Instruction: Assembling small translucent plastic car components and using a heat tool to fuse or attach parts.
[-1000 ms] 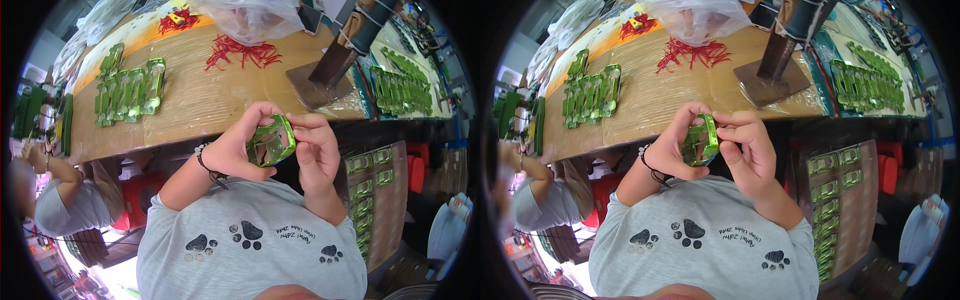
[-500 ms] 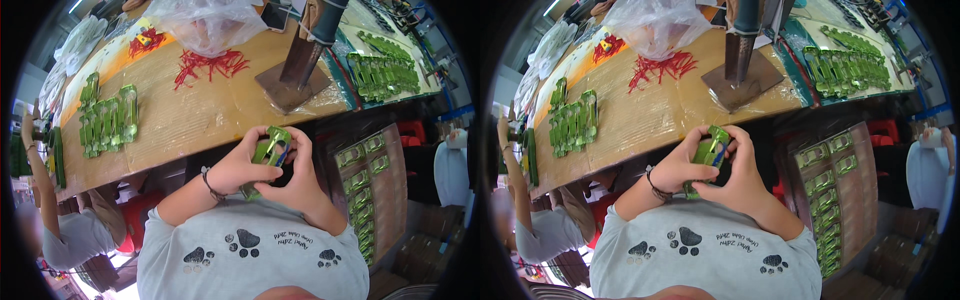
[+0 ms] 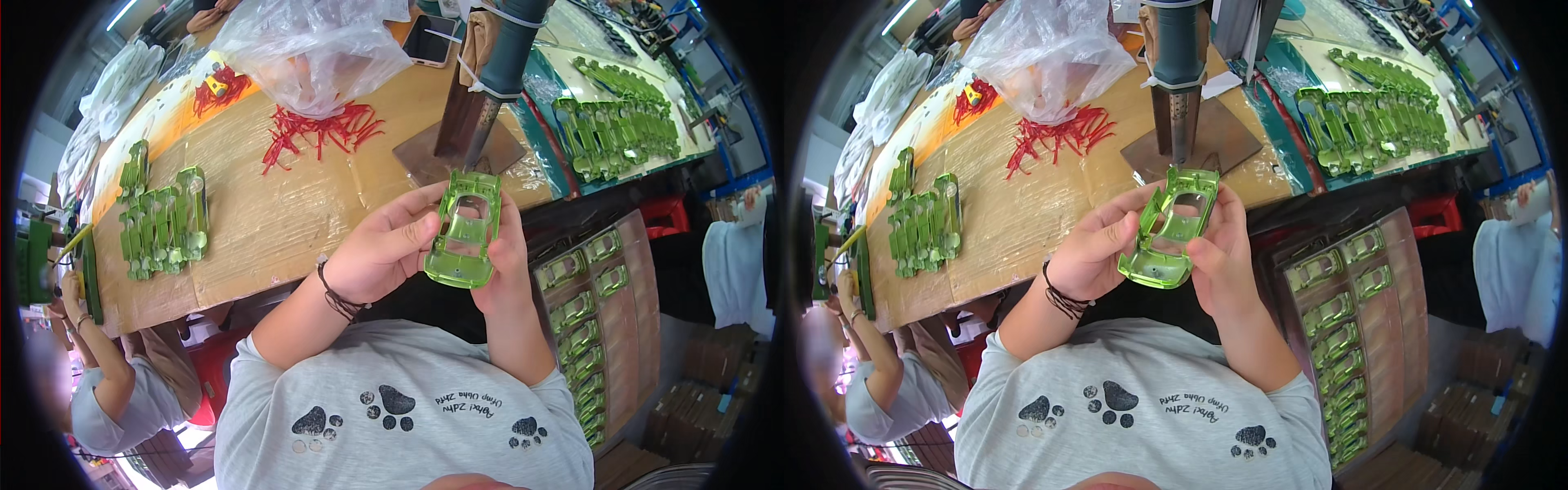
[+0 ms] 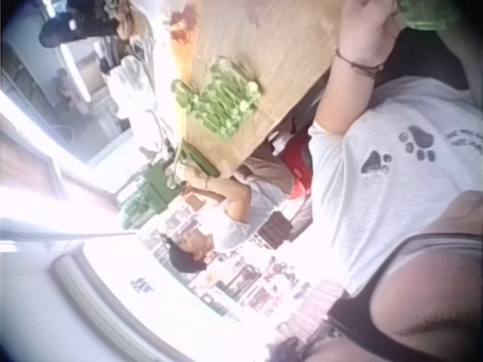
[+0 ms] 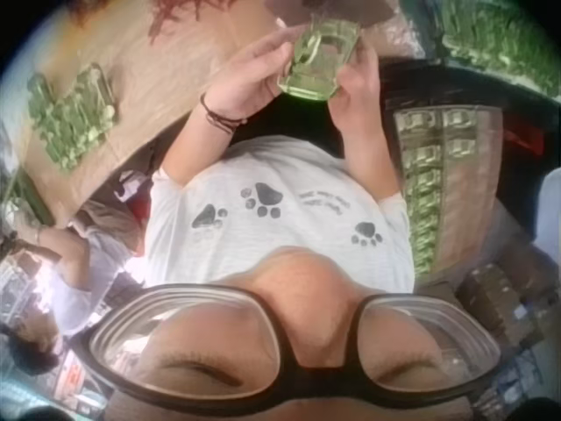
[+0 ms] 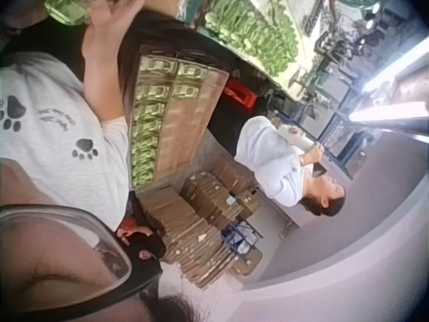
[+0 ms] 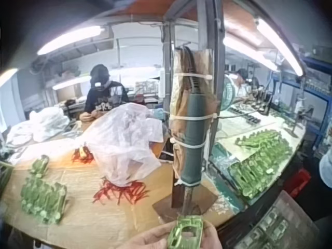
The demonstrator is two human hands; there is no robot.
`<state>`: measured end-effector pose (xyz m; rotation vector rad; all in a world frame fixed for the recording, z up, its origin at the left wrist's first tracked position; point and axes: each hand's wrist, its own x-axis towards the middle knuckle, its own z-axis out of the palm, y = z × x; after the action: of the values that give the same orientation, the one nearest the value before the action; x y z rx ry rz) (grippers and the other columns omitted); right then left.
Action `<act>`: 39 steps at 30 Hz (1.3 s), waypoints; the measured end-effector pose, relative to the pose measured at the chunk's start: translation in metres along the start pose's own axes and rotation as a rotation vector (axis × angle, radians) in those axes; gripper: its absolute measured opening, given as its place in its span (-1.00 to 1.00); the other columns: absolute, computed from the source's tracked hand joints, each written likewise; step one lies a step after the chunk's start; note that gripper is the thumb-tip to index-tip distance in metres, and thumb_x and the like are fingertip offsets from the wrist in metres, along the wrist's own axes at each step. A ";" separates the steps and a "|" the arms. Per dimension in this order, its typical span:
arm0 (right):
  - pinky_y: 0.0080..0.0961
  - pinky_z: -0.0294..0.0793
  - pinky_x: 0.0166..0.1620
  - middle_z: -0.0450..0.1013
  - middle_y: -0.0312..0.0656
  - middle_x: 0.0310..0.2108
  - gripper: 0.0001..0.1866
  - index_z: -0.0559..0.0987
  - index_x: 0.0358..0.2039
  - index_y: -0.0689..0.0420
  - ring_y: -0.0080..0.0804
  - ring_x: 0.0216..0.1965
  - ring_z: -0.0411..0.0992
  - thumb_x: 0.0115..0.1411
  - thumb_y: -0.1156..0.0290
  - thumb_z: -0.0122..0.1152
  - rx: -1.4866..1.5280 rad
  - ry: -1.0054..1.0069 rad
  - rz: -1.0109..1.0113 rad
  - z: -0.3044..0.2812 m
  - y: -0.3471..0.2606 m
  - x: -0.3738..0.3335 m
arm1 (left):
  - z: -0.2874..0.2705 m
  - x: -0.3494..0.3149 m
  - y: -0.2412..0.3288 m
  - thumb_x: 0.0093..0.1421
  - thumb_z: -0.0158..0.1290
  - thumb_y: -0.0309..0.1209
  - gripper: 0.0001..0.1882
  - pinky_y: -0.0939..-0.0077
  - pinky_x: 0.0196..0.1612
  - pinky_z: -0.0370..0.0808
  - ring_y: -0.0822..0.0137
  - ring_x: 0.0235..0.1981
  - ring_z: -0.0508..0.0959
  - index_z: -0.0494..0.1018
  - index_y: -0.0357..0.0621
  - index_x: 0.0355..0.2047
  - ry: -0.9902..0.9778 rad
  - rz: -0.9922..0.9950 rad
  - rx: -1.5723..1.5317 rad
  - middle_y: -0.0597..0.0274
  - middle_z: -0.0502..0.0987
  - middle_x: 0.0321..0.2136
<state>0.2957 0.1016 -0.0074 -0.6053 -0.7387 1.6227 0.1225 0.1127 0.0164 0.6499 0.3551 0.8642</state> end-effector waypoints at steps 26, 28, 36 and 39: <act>-0.29 0.49 0.10 0.23 -0.16 0.16 0.08 0.00 0.25 0.14 -0.33 0.13 0.34 -0.05 -0.14 0.44 0.087 0.033 0.210 0.034 -0.021 0.006 | 0.030 0.002 0.018 0.28 -0.01 0.02 -0.18 0.33 0.14 0.42 0.21 0.11 0.44 0.00 -0.37 0.28 0.188 0.095 0.071 0.04 0.35 0.13; -0.28 0.49 0.10 0.23 -0.15 0.16 0.08 0.01 0.26 0.14 -0.33 0.14 0.34 -0.05 -0.15 0.43 0.105 0.000 0.205 0.029 -0.014 0.008 | 0.025 0.002 0.017 0.32 0.01 -0.09 -0.22 0.31 0.17 0.39 0.21 0.13 0.43 -0.05 -0.38 0.28 0.148 0.109 0.014 0.04 0.36 0.11; -0.21 0.46 0.12 0.24 -0.14 0.16 0.13 -0.03 0.31 0.11 -0.27 0.14 0.35 -0.04 -0.18 0.41 0.119 -0.109 0.206 0.020 -0.010 0.006 | 0.025 -0.002 0.013 0.25 0.12 -0.11 -0.10 0.25 0.15 0.42 0.15 0.14 0.41 -0.16 -0.39 0.29 0.171 0.159 0.034 0.01 0.34 0.10; -0.20 0.46 0.13 0.24 -0.14 0.16 0.14 -0.04 0.32 0.11 -0.25 0.14 0.36 -0.05 -0.19 0.41 0.096 -0.105 0.202 0.024 -0.011 0.006 | 0.027 -0.004 0.013 0.25 0.12 -0.11 -0.11 0.26 0.15 0.41 0.17 0.14 0.41 -0.15 -0.38 0.29 0.175 0.165 0.029 0.00 0.33 0.11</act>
<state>0.2841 0.1055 0.0165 -0.5425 -0.6888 1.8773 0.1267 0.1062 0.0454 0.6382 0.4772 1.0789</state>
